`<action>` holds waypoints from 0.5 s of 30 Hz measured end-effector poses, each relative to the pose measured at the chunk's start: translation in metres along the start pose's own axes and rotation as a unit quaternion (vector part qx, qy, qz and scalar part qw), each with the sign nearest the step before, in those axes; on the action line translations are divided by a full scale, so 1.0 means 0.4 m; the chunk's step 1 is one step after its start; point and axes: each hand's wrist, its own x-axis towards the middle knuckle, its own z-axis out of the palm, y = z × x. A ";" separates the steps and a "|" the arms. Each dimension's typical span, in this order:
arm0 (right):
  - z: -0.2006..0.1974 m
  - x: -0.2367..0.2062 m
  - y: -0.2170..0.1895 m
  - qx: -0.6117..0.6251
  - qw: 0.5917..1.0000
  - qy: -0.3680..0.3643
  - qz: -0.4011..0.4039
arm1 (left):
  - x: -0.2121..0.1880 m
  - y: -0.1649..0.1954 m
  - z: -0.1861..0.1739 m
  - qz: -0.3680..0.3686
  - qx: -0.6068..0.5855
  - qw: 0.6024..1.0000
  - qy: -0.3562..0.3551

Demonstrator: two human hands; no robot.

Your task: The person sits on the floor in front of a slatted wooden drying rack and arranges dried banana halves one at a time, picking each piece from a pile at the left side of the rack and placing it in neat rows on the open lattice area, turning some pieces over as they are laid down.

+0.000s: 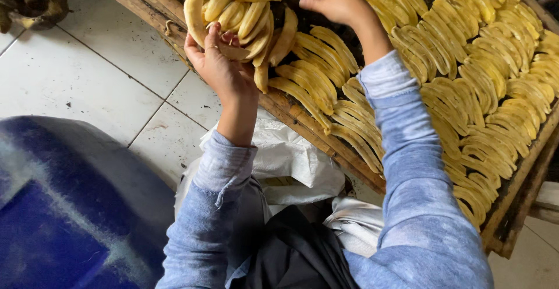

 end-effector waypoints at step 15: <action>0.094 -0.108 -0.143 -0.313 0.907 0.011 -0.283 | -0.013 -0.034 0.001 0.005 0.010 1.000 0.005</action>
